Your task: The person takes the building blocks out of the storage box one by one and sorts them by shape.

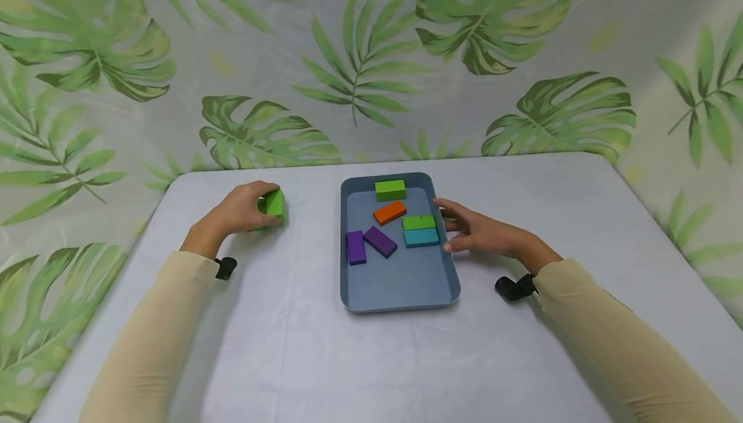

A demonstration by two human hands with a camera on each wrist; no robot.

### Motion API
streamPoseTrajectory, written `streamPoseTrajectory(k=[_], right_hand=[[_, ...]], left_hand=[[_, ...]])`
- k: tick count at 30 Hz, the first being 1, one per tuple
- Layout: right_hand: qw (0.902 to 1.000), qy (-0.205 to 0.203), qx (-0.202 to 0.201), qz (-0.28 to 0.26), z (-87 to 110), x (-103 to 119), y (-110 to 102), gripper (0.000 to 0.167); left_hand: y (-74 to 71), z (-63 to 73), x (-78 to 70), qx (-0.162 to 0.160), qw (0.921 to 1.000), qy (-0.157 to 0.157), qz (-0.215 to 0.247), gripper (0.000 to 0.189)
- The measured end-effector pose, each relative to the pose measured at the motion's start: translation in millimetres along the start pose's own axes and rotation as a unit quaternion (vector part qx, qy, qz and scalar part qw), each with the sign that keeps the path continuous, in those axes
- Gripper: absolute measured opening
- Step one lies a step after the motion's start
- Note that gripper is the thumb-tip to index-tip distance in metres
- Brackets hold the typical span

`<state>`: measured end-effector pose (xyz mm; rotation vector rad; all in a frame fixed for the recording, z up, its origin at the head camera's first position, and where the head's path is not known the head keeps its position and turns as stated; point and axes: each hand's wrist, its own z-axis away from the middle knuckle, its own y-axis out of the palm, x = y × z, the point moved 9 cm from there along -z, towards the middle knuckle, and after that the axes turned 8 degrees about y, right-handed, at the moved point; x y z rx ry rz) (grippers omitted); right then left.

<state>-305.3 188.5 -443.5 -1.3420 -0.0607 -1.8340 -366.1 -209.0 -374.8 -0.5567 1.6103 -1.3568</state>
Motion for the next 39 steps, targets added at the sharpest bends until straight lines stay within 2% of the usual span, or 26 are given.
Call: streamPoseTrajectory(k=[7,23,32,39], right_hand=[[1.0,-0.006,0.004,0.001,-1.1,1.3,0.9,0.095],[1.0,0.001,-0.004,0.002,-0.5,1.8,-0.7,0.094],[1.0,-0.001,-0.001,-0.004,0.3,2.6,0.3,0.094],[1.0,0.0,0.0,-0.006,0.7,1.6,0.5,0.094]], left_hand=[[6.2,-2.6,4.5,0.006,0.9998,0.013,-0.012,0.072],[9.9,-3.2,11.4,0.009,0.9999,0.004,-0.011,0.072],[11.5,-4.4,9.1,0.014,0.9992,0.032,-0.017,0.067],[12.3,-4.2,8.8,0.019,0.9992,0.034,-0.01,0.066]])
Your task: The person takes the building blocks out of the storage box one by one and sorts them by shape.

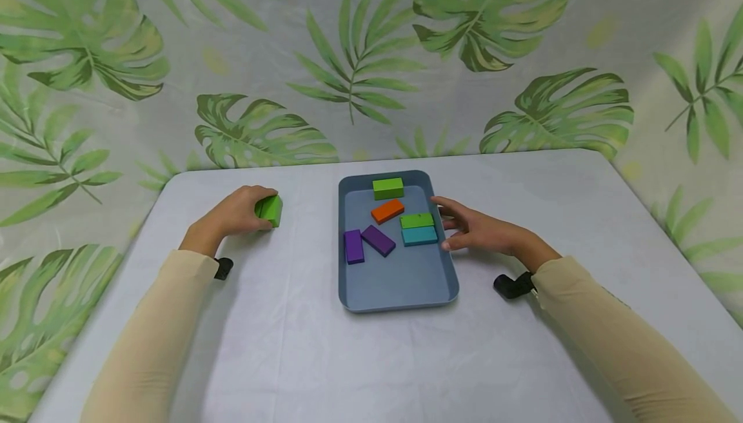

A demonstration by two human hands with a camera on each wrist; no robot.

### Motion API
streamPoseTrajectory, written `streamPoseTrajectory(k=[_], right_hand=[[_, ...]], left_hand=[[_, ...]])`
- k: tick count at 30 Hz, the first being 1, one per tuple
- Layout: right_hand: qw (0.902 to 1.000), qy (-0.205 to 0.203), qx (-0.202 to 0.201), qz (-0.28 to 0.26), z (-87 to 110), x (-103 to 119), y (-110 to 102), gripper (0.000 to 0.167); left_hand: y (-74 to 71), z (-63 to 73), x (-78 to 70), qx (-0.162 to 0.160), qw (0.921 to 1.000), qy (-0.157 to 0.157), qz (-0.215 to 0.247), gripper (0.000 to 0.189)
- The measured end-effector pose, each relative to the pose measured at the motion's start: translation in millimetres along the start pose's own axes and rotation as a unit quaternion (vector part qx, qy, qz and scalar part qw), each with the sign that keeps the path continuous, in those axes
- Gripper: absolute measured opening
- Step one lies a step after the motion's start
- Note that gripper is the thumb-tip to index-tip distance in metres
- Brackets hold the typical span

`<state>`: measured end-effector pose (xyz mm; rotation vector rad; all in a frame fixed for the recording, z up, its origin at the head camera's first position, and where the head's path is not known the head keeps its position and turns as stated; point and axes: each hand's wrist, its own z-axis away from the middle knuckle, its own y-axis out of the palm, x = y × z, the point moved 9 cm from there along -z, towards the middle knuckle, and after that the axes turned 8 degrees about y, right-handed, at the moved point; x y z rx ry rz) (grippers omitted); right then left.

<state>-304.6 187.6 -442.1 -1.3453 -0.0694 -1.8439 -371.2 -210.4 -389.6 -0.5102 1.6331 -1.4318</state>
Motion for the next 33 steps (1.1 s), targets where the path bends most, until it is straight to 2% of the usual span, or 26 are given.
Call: streamPoseTrajectory(k=[14,33], right_hand=[[1.0,0.007,-0.004,0.004,0.7,0.7,-0.2,0.094],[1.0,-0.008,0.001,-0.005,1.5,2.8,-0.7,0.094]], left_hand=[[2.3,3.5,2.9,0.006,1.0,-0.005,0.006,0.066],[3.1,3.1,2.8,0.022,0.9996,-0.017,0.006,0.07]])
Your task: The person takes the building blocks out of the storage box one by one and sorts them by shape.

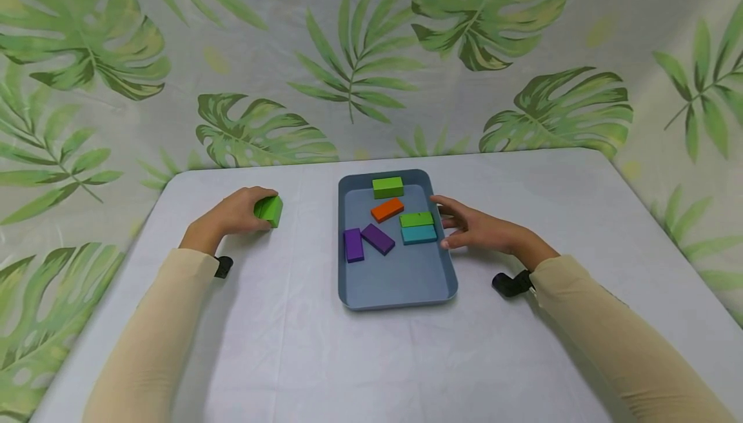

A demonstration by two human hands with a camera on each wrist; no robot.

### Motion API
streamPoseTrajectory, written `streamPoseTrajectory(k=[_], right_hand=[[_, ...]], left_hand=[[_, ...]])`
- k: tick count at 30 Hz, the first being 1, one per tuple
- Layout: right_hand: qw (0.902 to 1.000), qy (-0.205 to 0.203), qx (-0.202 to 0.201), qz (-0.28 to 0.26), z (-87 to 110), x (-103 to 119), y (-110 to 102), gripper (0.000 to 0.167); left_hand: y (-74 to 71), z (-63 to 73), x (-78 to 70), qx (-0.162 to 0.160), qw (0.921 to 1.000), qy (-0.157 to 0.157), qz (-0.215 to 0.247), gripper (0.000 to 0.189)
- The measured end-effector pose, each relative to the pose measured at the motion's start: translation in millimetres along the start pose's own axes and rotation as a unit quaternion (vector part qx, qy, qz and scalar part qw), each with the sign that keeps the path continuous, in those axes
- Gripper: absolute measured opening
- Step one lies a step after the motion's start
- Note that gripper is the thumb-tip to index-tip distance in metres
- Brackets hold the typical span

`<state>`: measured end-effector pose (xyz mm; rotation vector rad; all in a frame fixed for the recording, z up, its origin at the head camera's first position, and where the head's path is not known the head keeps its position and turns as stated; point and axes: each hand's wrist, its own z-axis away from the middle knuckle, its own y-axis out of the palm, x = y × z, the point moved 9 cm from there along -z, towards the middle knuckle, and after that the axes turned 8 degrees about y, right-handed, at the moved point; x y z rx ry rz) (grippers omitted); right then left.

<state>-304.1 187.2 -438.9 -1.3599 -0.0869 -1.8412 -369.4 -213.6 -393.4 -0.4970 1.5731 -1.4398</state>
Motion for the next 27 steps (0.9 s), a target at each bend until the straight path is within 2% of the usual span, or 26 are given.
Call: streamPoseTrajectory(k=[7,11,16,21,23,27], right_hand=[[1.0,-0.007,0.003,-0.001,-2.2,0.6,-1.1,0.095],[1.0,-0.007,0.003,0.001,-2.9,-0.3,-1.9,0.095],[1.0,-0.006,0.0,0.003,-2.6,-0.8,-2.4,0.096],[1.0,-0.007,0.003,0.001,-1.4,1.1,-0.2,0.095],[0.9999,-0.008,0.004,0.004,-0.7,2.3,0.8,0.095],[1.0,-0.007,0.004,0.004,0.8,3.8,1.2,0.095]], left_hand=[[-11.8,0.2,-11.4,0.002,0.9996,0.002,0.027,0.076],[-20.2,-0.8,-34.4,0.014,0.999,0.018,0.038,0.069],[-29.7,-4.6,-82.3,0.046,0.9976,0.046,0.023,0.061],[-30.8,-10.1,-137.6,0.084,0.9922,0.088,-0.026,0.056],[-32.5,-11.7,-157.6,0.085,0.9892,0.11,-0.048,0.055],[-38.5,-15.7,-193.3,0.062,0.9815,0.162,-0.082,0.048]])
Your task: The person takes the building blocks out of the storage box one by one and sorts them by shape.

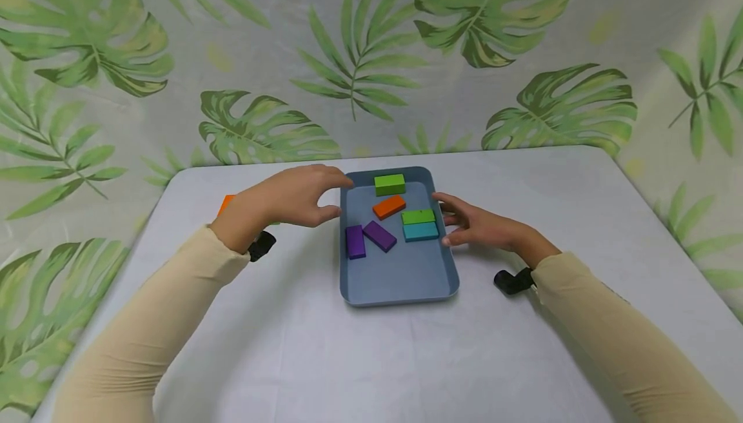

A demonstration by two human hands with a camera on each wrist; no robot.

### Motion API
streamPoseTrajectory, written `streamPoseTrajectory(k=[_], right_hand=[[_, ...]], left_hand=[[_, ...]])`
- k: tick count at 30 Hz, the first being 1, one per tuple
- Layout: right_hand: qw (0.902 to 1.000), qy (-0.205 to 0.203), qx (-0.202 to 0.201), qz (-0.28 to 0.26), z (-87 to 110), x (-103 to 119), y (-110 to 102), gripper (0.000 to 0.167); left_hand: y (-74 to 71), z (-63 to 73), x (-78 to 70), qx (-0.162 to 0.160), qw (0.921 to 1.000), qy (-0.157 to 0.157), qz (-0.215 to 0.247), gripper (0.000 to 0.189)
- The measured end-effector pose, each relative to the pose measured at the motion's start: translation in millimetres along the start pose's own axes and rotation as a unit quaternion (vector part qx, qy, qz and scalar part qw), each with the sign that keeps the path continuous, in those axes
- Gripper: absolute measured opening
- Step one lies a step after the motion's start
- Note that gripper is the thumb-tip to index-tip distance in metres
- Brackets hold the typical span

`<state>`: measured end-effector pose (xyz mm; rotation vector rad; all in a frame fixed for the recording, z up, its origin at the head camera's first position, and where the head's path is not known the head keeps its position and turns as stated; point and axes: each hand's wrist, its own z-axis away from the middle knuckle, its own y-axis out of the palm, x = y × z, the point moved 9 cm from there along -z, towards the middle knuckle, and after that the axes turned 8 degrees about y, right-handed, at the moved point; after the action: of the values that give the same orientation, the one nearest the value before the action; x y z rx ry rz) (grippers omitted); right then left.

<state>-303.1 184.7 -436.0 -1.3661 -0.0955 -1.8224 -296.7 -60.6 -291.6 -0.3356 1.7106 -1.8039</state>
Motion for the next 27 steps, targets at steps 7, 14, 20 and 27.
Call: streamPoseTrajectory(k=[7,14,20,27], right_hand=[[0.9999,0.009,-0.002,-0.005,-1.9,-1.7,-0.5,0.095],[1.0,0.006,-0.001,-0.004,-1.7,-1.7,-0.7,0.095],[1.0,0.005,0.0,-0.006,-2.3,-2.4,-0.3,0.095],[1.0,0.002,0.001,-0.009,-1.2,-2.7,-0.5,0.094]], left_hand=[[-4.7,-23.1,-24.4,-0.03,0.9971,0.051,-0.048,0.036],[10.5,-51.5,-22.2,-0.025,0.9969,0.053,-0.053,0.034],[27.0,-80.5,-4.1,-0.009,0.9991,0.017,-0.037,0.038],[41.3,-115.3,11.6,-0.001,0.9992,-0.019,0.036,0.043]])
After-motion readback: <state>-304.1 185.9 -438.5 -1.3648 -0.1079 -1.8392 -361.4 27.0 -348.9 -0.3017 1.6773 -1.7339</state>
